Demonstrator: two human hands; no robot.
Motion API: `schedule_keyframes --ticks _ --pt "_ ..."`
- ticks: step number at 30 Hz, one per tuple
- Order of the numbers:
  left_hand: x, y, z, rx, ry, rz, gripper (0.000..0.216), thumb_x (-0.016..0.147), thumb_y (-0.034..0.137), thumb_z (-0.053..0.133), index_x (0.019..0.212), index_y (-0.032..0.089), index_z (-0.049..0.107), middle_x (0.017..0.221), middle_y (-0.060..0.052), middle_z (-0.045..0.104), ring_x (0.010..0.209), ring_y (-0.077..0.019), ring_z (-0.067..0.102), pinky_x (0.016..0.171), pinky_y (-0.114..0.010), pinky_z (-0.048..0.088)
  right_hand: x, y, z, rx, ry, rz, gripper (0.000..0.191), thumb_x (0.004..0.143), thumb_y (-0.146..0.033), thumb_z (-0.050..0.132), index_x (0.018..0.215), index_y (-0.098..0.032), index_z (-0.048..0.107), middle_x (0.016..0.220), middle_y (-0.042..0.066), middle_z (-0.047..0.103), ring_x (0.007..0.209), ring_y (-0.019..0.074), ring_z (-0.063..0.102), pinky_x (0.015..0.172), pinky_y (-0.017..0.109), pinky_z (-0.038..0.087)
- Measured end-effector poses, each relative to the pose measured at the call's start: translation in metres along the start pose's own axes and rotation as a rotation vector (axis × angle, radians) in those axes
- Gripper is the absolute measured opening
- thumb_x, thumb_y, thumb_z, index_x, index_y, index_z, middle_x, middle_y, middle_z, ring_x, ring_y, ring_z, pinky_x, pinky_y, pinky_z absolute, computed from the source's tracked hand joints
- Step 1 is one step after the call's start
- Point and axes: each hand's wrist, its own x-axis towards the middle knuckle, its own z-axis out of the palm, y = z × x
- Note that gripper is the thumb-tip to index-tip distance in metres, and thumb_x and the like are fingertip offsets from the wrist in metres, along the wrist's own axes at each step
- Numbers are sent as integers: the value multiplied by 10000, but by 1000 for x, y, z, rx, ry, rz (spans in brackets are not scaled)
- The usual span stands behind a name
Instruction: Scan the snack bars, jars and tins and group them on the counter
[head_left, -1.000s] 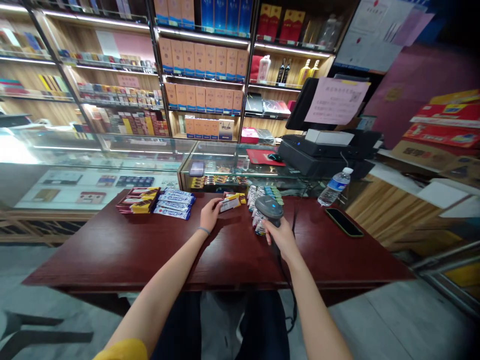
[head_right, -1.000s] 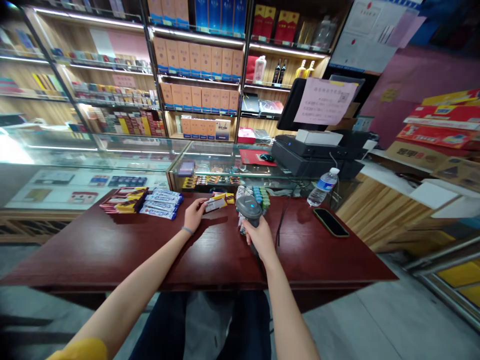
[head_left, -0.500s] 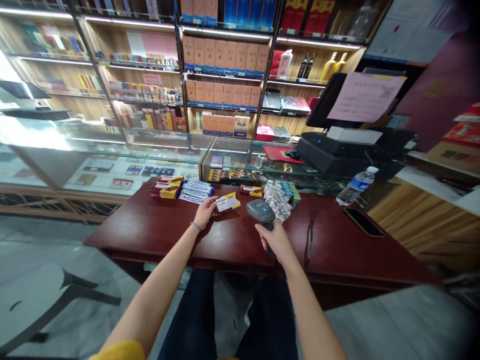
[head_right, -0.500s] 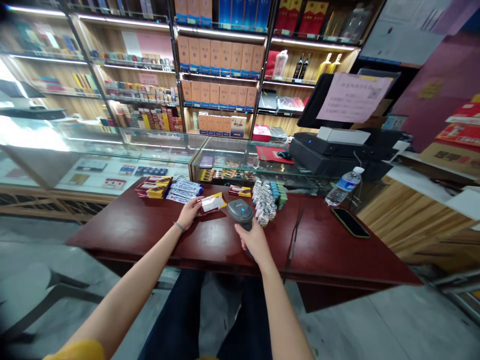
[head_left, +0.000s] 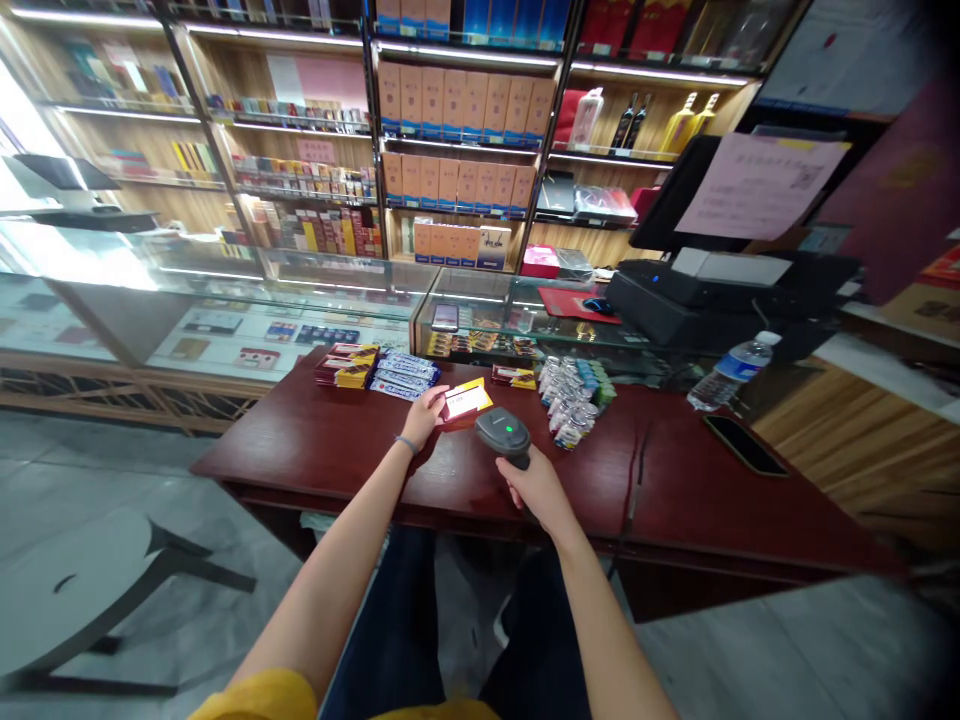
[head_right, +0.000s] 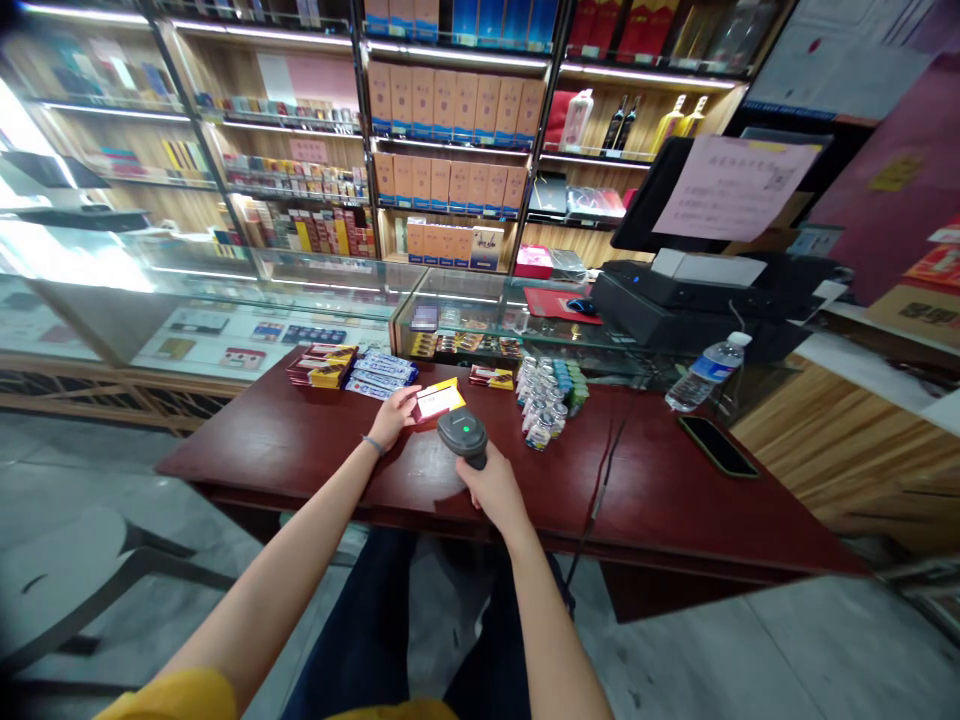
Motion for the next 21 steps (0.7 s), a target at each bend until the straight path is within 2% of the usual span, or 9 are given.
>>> schedule_keyframes --ticks 5,8,11,15,18,21 --pt "1 -5 3 -129 -2 -49 437 891 270 611 1319 184 580 1211 -116 703 943 -190 714 689 -274 609 3 -2 -2 1 19 4 442 765 -356 646 1178 -206 594 442 -111 545 278 126 463 283 193 346" --pt "3 -3 3 -75 40 -45 448 852 230 651 1292 172 598 1143 -99 718 848 -164 706 650 -249 583 6 -1 -6 -3 23 8 433 767 -370 652 1164 -211 586 440 -115 535 282 133 473 281 199 355" --pt "7 4 -5 62 65 12 376 838 204 654 1212 165 648 1051 -76 729 819 -161 689 681 -268 578 9 1 -10 9 15 6 396 774 -389 661 1121 -216 582 441 -115 526 283 133 470 283 203 353" --pt "10 19 -36 204 55 171 279 819 218 674 1092 163 689 1000 -68 730 871 -185 680 811 -330 573 16 0 -13 26 17 -15 351 784 -398 673 1073 -229 569 449 -121 517 283 125 454 292 204 352" --pt "10 32 -69 216 38 232 273 828 263 660 1081 161 677 991 -70 726 865 -195 678 805 -341 566 24 -5 -11 37 5 -54 336 784 -413 672 1045 -235 559 458 -120 519 288 127 463 296 208 354" --pt "8 45 -104 250 82 277 269 834 298 651 1069 166 664 1040 -78 722 925 -207 680 834 -344 561 33 -14 -4 39 -11 -70 312 780 -420 670 1008 -237 558 464 -110 529 297 135 482 302 218 366"
